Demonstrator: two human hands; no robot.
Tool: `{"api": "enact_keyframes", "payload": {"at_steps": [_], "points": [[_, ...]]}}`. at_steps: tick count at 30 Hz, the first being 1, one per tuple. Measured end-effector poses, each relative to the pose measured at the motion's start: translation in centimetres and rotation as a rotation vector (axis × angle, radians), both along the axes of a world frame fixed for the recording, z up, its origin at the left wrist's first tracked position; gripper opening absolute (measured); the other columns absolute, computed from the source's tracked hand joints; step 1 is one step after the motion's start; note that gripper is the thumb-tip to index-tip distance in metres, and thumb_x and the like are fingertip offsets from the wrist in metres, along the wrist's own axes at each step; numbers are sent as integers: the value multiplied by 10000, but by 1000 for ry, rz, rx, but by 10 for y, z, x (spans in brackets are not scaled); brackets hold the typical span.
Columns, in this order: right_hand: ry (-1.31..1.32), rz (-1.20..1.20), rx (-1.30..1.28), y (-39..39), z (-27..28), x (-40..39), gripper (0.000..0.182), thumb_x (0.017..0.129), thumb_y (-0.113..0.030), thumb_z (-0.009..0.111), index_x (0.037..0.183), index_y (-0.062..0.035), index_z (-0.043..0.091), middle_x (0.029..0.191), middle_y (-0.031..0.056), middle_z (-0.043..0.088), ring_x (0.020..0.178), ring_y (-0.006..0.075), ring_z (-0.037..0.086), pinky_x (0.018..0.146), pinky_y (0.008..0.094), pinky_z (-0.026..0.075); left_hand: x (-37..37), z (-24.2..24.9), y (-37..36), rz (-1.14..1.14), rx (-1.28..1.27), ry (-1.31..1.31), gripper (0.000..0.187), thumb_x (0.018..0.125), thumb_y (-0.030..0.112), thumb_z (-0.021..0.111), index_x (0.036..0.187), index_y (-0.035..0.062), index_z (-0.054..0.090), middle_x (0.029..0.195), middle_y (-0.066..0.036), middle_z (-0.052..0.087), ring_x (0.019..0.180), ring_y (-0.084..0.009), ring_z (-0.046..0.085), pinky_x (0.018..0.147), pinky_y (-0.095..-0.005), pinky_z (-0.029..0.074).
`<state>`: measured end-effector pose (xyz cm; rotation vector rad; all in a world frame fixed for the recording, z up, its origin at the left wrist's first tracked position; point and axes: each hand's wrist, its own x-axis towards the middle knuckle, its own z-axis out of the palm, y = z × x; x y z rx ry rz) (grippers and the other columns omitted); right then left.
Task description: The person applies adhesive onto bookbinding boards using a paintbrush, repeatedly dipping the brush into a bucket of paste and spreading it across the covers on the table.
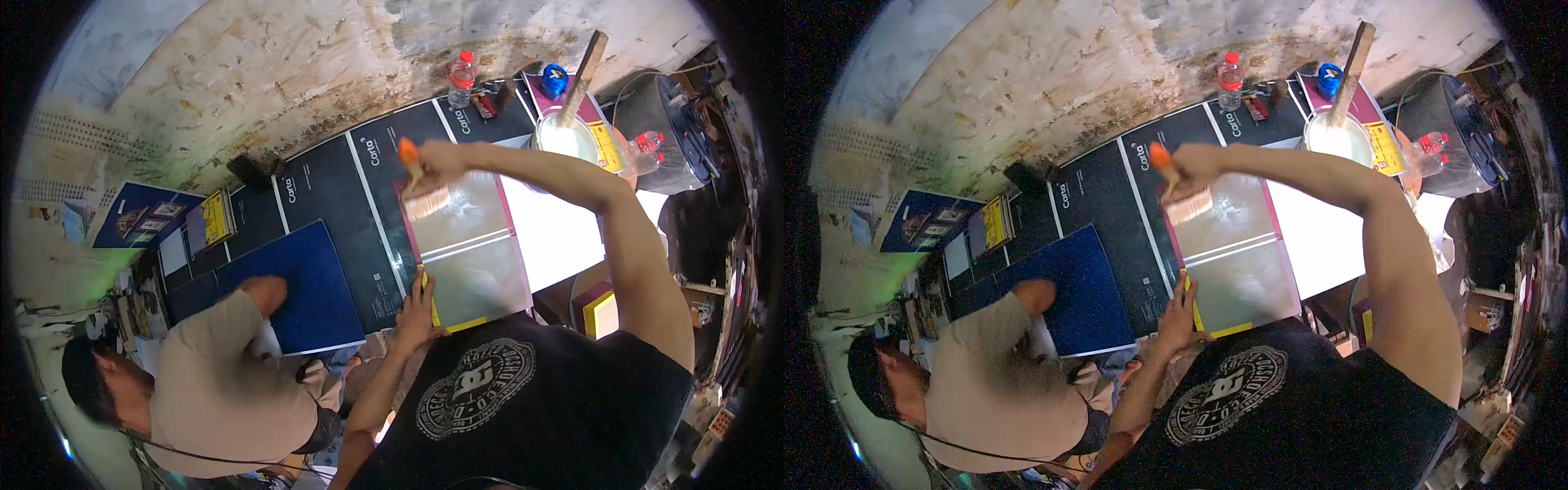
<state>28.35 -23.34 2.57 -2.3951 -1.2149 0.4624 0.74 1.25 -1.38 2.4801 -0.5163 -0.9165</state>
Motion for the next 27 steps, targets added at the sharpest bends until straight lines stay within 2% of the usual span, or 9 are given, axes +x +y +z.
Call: {"api": "enact_keyframes", "payload": {"at_steps": [3,6,7,10,13,17,20,23,27], "points": [[-99,-371,201,-35,12,17,369,870,-460,665,903,-97,724,791,190,677,745,389,661,636,449,514,2,8,-2,-8,11,12,1342,499,277,958,1570,130,163,1658,-89,-6,1195,-422,525,903,-562,525],[-194,-409,288,-54,13,-4,303,865,-390,664,900,-93,715,815,186,688,767,388,666,661,446,522,0,-1,2,1,-51,-7,1339,499,304,956,1568,122,171,1658,-91,2,1210,-430,517,909,-556,524],[-32,-303,336,-58,7,-14,267,851,-338,660,905,-82,713,835,188,695,777,390,669,684,443,526,-1,-6,3,-4,-62,-27,1341,495,312,957,1567,118,174,1658,-91,2,1211,-433,516,914,-554,523],[-55,-326,176,-81,-13,-23,261,835,-354,695,902,-102,714,873,179,684,828,378,659,735,451,522,-4,-12,7,-22,-73,-59,1355,483,333,959,1566,111,176,1657,-93,1,1215,-441,512,925,-549,520],[-356,-657,123,-107,13,-16,285,858,-378,680,988,-130,731,943,169,671,887,365,647,747,452,520,2,-10,6,-35,-57,-55,1371,474,347,961,1567,112,167,1655,-99,1,1222,-450,506,930,-553,517],[-43,-564,343,-106,19,-54,205,825,-187,694,981,-52,692,973,147,693,940,303,673,839,402,525,-1,-15,7,-35,-123,-106,1368,478,358,961,1566,114,170,1651,-111,9,1249,-461,489,935,-580,507],[-21,-551,134,-124,-8,-57,218,861,-262,701,973,-77,726,948,140,714,868,298,691,752,387,540,-3,-15,11,-52,-126,-122,1360,482,370,961,1562,109,177,1649,-117,17,1274,-467,473,944,-600,495],[-310,-881,138,-150,-5,-58,296,833,-318,711,1011,-83,730,853,175,695,796,331,684,713,426,534,4,-7,7,-58,-80,-75,1357,482,386,961,1558,102,183,1647,-121,23,1292,-470,460,953,-605,487],[-289,-829,427,-123,1,-118,294,841,-296,715,1019,-62,726,901,186,702,796,321,686,724,415,539,1,-13,11,-69,-132,-126,1364,475,409,962,1554,94,191,1645,-133,27,1296,-468,460,962,-594,482]]}}
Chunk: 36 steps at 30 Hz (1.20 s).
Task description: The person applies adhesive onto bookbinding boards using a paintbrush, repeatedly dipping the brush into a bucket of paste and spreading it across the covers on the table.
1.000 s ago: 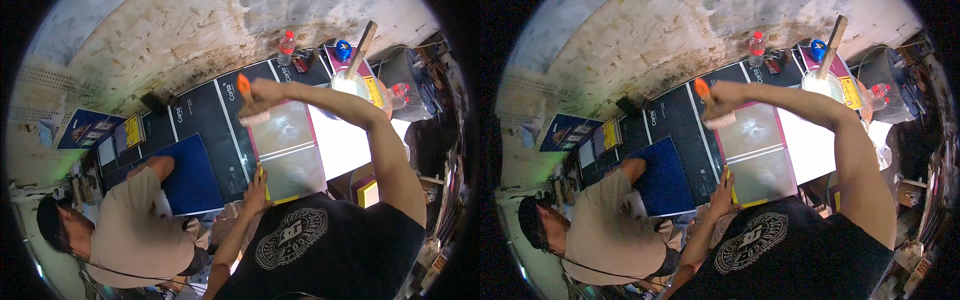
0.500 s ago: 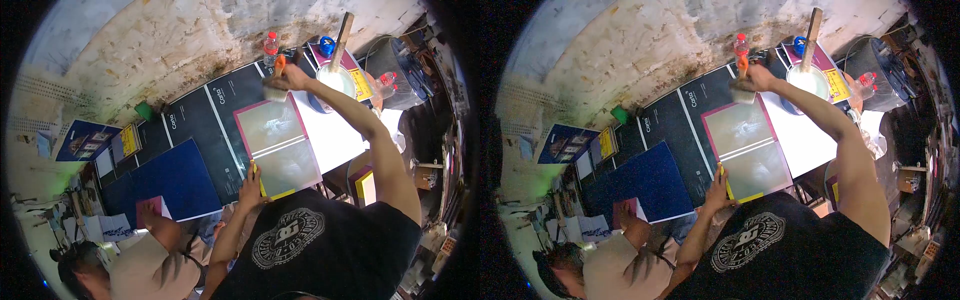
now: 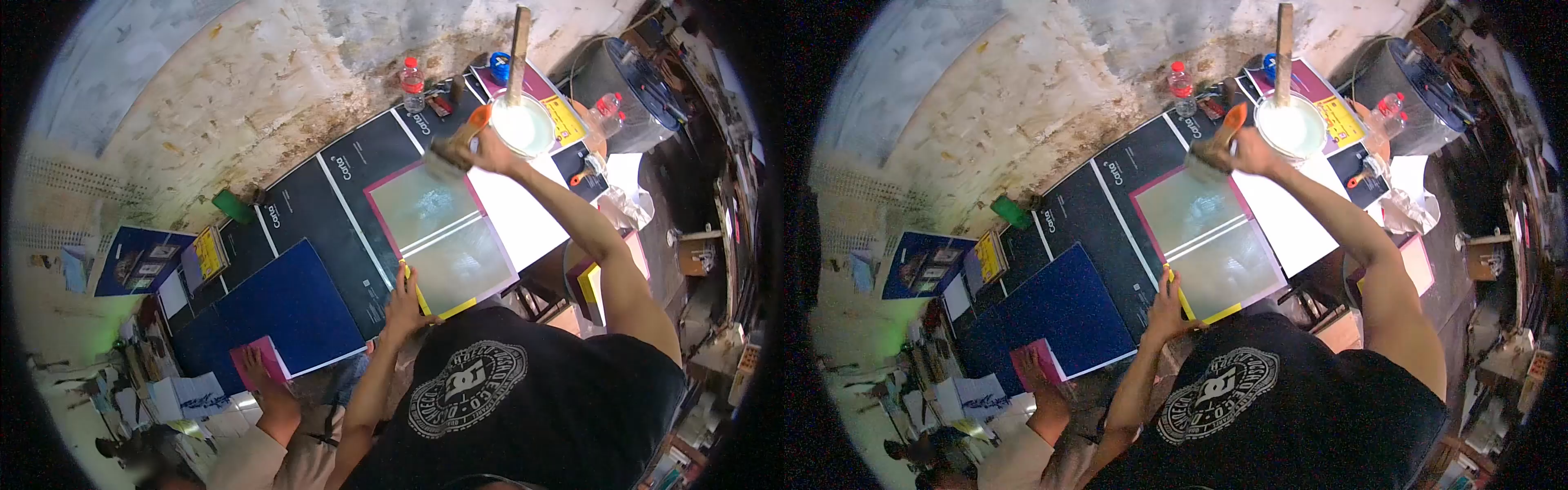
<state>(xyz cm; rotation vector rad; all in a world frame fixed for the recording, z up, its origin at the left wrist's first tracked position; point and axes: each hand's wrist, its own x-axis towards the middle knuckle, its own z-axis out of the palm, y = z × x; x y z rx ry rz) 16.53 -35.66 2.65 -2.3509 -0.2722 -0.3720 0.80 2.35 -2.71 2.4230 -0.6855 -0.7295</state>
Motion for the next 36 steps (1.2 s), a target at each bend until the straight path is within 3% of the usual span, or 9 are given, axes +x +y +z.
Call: {"api": "enact_keyframes", "payload": {"at_steps": [9,13,15,19,26,29,31,34,36], "points": [[-72,-372,158,42,-16,-113,243,850,-220,719,929,10,724,772,166,708,722,261,706,703,369,549,5,18,-7,-32,155,23,1342,462,509,950,1527,88,251,1628,-147,102,1294,-452,463,939,-671,438],[374,-708,285,50,9,-168,307,859,-274,713,820,30,695,727,172,697,664,265,704,623,377,548,5,18,-4,-89,166,-85,1352,466,594,910,1514,51,250,1605,-162,147,1278,-434,478,911,-684,443],[67,-803,70,43,-8,-192,310,862,-259,713,809,45,679,699,175,687,654,263,702,608,375,547,5,22,-6,-116,183,-121,1354,475,629,886,1504,23,248,1583,-179,176,1253,-431,500,894,-676,458],[283,-699,138,86,-9,-247,325,834,-270,741,862,51,695,775,186,708,737,283,715,678,380,553,8,25,-11,-143,223,-114,1336,488,635,880,1488,6,255,1560,-193,201,1257,-430,496,881,-673,469],[115,-1355,260,22,6,-360,391,900,-295,713,1075,53,683,992,153,732,824,208,687,755,356,539,42,6,10,-111,-93,-100,977,612,538,883,1347,30,485,1423,-200,410,1224,-386,530,927,-557,483],[-84,-1105,457,35,28,-348,237,899,-148,707,1055,29,683,921,96,717,829,175,670,766,330,531,131,44,-18,58,-368,-296,403,930,359,650,1149,21,628,1102,-200,619,1041,-411,596,859,-504,477],[57,-925,283,87,57,-294,114,898,-73,675,987,-7,700,935,73,712,850,160,665,780,338,530,199,67,-65,-54,-532,-177,619,1020,536,365,1043,19,706,1091,-177,680,1044,-373,618,914,-522,445],[-143,-60,3,136,39,-212,265,781,-76,699,1046,-68,697,1001,130,683,937,307,644,830,404,506,255,91,-131,-374,45,48,952,942,753,87,1226,65,681,1372,-182,579,1342,-371,465,1153,-533,248],[-41,-141,-113,175,43,-164,249,765,-95,681,1011,-60,689,1050,95,664,959,292,608,834,407,473,277,73,-153,-428,225,223,1062,867,835,39,1242,79,682,1406,-171,556,1334,-350,478,1162,-499,242]]}}
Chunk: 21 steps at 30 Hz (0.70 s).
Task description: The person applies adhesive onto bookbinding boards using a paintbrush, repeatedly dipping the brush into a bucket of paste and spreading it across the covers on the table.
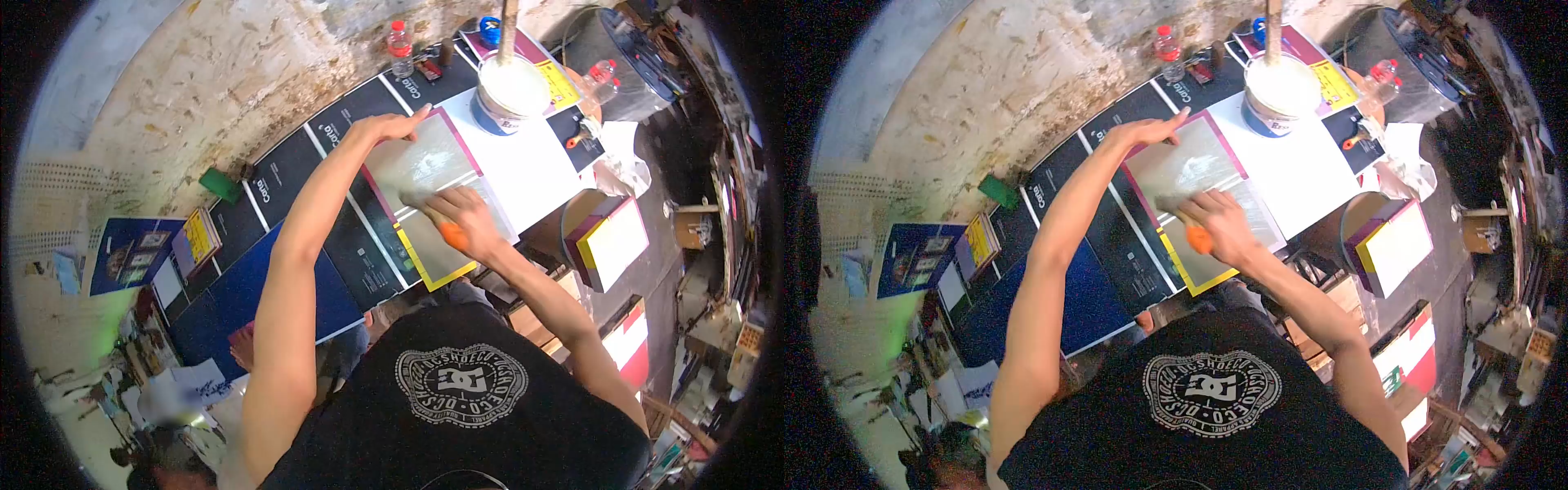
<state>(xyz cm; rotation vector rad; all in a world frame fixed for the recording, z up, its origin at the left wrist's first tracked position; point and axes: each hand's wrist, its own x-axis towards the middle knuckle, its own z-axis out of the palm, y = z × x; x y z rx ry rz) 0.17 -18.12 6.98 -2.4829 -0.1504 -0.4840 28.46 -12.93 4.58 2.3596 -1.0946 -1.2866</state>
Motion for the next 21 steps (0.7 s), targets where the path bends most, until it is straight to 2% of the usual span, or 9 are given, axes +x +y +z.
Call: {"api": "enact_keyframes", "payload": {"at_steps": [3,6,9,11,14,17,18,20,21], "points": [[-118,-195,-52,15,-38,63,300,748,-89,648,1044,-74,692,992,103,653,924,283,605,823,402,473,8,-13,-11,-50,172,46,1117,794,905,3,1370,144,581,1461,-139,510,1349,-356,456,1165,-512,223],[54,-13,-91,62,-87,63,314,740,-81,648,1052,-74,692,931,114,640,880,289,612,803,413,481,12,-20,-18,-98,221,122,1104,771,922,-10,1525,198,345,1487,-135,479,1383,-361,413,1153,-545,224],[87,149,108,72,-41,51,309,746,-83,646,1052,-78,693,879,116,618,853,295,612,788,424,483,31,-46,-29,-149,250,228,1120,767,925,-4,1573,159,132,1527,-153,414,1436,-343,332,1142,-545,244],[-17,20,36,57,-32,74,315,753,-87,646,1064,-81,693,895,117,625,864,296,615,798,422,484,34,-54,-30,-133,222,319,1227,750,934,-4,1522,41,331,1581,-142,330,1469,-348,268,1183,-527,202],[-10,-119,-63,57,-70,108,333,752,-92,650,1082,-94,694,910,96,648,865,289,625,812,401,491,37,-47,-31,-158,256,294,1258,743,937,-13,1477,5,406,1560,-142,368,1438,-329,333,1158,-472,287],[109,99,-116,89,-59,91,345,760,-104,617,1099,-95,676,980,91,660,926,285,632,863,398,499,40,-37,-38,-219,297,244,1261,737,943,-11,1477,12,410,1535,-121,416,1412,-332,380,1119,-446,359],[64,161,-3,92,-54,86,408,733,-73,658,1137,-118,697,911,75,656,853,282,628,814,391,494,43,-43,-39,-228,295,253,1257,740,942,-5,1485,13,395,1525,-120,432,1405,-331,389,1114,-443,365],[-102,48,-56,84,-39,98,388,746,-80,646,1130,-115,693,921,73,654,851,280,625,813,386,494,43,-42,-38,-251,235,289,1216,749,939,9,1537,62,311,1489,-76,488,1343,-344,454,1111,-495,355],[-184,-8,-81,79,-37,109,378,753,-83,640,1127,-113,692,925,72,653,850,278,624,813,384,494,40,-37,-37,-240,255,273,1192,752,942,26,1556,92,254,1476,-85,503,1304,-333,477,1070,-471,374]]}}
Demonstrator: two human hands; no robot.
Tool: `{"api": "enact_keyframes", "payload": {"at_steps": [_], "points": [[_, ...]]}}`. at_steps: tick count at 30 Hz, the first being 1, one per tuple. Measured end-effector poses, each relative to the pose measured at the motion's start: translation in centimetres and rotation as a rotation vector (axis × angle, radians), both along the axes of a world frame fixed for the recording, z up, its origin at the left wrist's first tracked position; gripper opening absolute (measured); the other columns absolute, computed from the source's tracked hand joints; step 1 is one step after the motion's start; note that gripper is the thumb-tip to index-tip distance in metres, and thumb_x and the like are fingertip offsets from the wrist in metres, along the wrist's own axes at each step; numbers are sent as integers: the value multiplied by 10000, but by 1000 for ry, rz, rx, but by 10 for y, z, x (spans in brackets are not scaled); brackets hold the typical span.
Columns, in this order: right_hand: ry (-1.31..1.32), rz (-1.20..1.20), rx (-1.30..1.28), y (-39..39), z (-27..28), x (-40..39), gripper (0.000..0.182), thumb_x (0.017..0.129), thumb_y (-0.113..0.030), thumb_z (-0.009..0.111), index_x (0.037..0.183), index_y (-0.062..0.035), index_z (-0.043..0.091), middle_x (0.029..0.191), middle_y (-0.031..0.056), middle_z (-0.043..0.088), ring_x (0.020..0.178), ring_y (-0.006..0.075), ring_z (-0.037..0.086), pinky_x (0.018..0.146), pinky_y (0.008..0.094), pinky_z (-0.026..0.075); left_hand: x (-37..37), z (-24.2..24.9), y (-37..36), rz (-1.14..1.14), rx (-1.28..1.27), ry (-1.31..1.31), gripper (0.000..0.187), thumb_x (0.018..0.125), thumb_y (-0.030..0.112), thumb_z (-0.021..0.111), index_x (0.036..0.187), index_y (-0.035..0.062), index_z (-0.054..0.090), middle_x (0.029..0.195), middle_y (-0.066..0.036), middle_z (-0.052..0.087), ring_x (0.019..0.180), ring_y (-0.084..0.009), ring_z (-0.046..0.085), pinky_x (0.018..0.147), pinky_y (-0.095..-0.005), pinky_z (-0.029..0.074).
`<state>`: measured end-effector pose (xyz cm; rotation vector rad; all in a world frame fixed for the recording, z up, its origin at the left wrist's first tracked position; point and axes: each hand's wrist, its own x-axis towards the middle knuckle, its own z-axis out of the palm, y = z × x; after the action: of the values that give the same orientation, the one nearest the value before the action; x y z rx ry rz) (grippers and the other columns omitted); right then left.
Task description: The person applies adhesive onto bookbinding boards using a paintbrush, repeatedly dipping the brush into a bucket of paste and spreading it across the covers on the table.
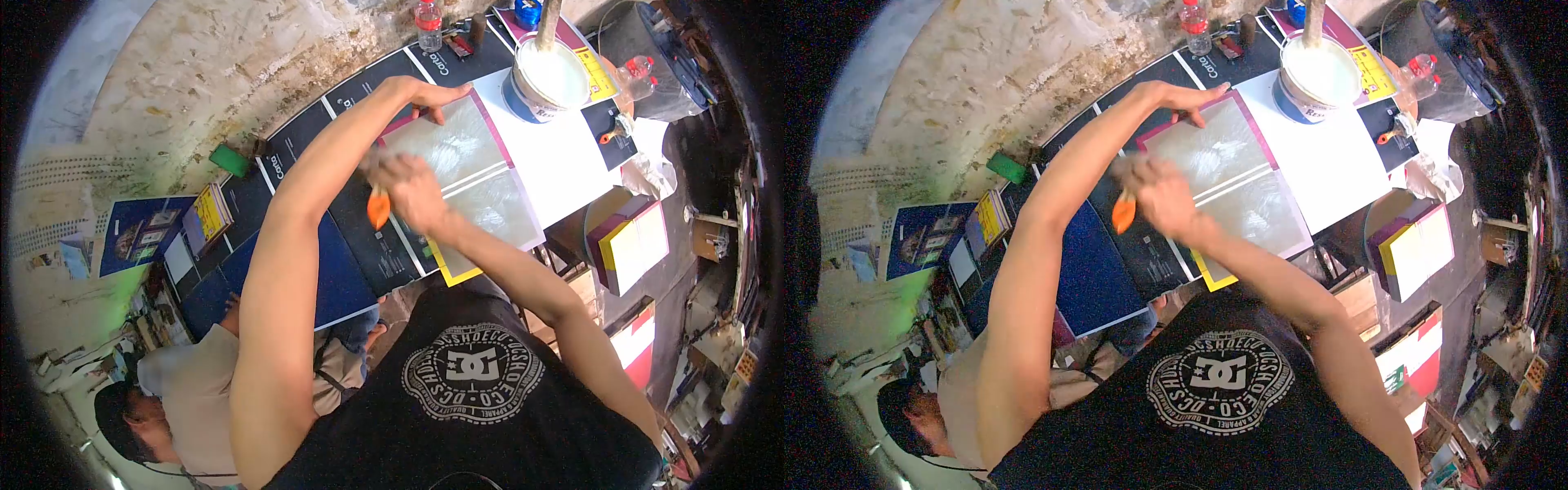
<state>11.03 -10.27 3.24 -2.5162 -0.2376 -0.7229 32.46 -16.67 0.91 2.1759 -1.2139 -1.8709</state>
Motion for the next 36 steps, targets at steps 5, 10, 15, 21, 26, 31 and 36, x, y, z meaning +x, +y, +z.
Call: {"api": "enact_keyframes", "payload": {"at_steps": [5,10,15,21,26,31,36], "points": [[269,-91,-59,27,-46,26,278,814,-116,577,1063,-70,689,956,108,675,935,294,646,885,395,504,3,-2,-5,-8,46,-60,1142,748,941,31,1571,181,254,1476,32,506,1181,-358,570,1119,-629,263],[116,14,39,16,-5,-8,257,811,-136,595,1042,-119,705,972,63,682,989,249,620,867,369,470,-4,7,0,11,86,-81,1150,739,959,67,1545,182,327,1486,-28,494,1138,-314,549,1051,-561,320],[158,-134,64,4,-50,19,290,766,-116,617,1044,-100,698,1002,92,669,991,277,621,902,420,464,-2,-12,-3,40,82,-23,1174,743,967,100,1594,160,160,1464,-151,509,1222,-287,507,951,-430,439],[140,53,202,11,-3,-59,261,774,-143,621,1021,-107,695,967,82,662,916,279,619,818,401,479,-9,3,-1,48,31,-72,1189,744,959,72,1547,113,304,1493,-110,483,1277,-297,491,1018,-449,408],[194,-246,108,-36,-42,-37,332,739,-111,674,1069,-73,681,939,107,670,876,326,638,798,426,482,-16,4,8,54,50,-125,1142,744,954,84,1548,185,345,1483,-6,497,900,-266,476,916,-512,413],[254,-15,181,22,-30,-95,341,682,-60,704,1022,-77,680,968,118,685,903,326,647,834,432,497,-20,6,1,86,118,-212,1149,727,966,67,1566,211,281,1527,-26,447,1074,-319,544,1033,-564,333],[185,-286,-15,-59,7,-71,366,787,-130,609,1135,-192,702,1053,63,688,998,271,635,902,416,465,-20,-7,9,140,111,-188,1147,713,974,56,1585,245,209,1532,-20,441,1136,-350,557,1067,-615,290]]}}
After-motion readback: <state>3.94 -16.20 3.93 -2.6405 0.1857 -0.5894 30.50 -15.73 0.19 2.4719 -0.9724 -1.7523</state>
